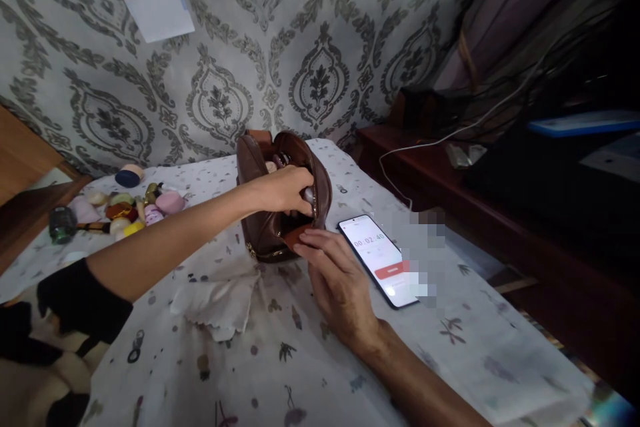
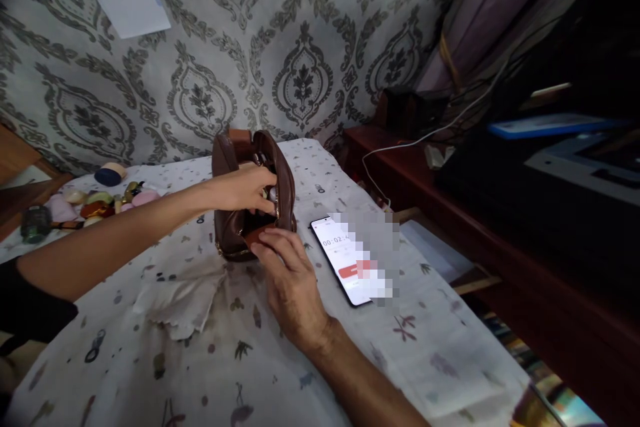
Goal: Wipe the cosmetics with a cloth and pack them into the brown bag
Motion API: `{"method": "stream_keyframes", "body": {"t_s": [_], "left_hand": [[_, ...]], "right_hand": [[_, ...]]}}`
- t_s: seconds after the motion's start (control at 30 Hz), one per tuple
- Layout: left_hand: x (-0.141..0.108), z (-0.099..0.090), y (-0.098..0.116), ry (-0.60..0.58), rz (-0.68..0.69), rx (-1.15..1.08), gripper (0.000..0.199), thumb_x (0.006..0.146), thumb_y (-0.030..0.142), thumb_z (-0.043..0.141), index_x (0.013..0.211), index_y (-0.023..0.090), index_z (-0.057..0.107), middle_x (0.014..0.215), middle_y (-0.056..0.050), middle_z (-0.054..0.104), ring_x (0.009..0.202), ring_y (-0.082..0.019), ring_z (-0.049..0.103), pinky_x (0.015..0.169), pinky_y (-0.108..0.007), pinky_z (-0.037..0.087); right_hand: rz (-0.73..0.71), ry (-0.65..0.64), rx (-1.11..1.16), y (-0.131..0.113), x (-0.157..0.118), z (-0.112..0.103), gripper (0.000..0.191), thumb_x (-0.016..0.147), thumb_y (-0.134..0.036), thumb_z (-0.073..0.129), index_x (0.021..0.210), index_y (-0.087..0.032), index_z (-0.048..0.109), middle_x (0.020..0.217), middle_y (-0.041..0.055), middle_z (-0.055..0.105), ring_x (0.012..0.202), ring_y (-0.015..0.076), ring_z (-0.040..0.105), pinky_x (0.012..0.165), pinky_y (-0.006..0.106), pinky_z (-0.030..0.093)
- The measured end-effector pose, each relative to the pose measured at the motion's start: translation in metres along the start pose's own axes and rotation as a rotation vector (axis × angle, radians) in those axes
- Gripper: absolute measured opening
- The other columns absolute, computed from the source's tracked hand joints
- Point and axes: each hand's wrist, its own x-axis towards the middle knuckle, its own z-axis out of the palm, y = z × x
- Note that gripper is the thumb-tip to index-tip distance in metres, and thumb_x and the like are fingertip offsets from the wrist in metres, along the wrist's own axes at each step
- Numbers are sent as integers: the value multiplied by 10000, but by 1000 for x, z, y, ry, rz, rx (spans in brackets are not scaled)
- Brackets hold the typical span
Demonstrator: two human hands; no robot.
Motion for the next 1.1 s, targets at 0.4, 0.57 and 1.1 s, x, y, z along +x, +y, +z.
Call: {"method": "stream_keyframes", "body": {"t_s": [0.4, 0.57, 1.1], "left_hand": [[-17, -12, 1, 57, 58, 211, 219, 778, 301, 729, 894, 145, 630, 843, -56, 680, 814, -221, 612, 688, -277, 412], [-34, -23, -5, 150, 49, 175, 219, 880, 260, 601, 1057, 137, 637, 1026, -88, 695, 911, -209, 621, 751, -279, 430], [-20, 4, 5, 287, -46, 60, 31, 807, 179, 655, 799, 191, 628, 849, -11, 752, 836, -188, 667, 670, -275, 408]], "right_hand": [[-59, 6, -3, 1, -4, 2, 443, 904, 15, 468, 1249, -212, 629, 1185, 121, 682, 1175, 248, 612, 971, 468, 549], [-64, 4, -40, 2, -8, 4, 499, 920, -1, 438, 1335, -235, 588, 1311, 135, 635, 1272, 270, 572, 1017, 518, 525], [-99, 38, -40, 0, -9, 9, 471, 919, -20, 439, 1305, -229, 610, 1268, 138, 658, 1255, 273, 585, 1011, 529, 531]]}}
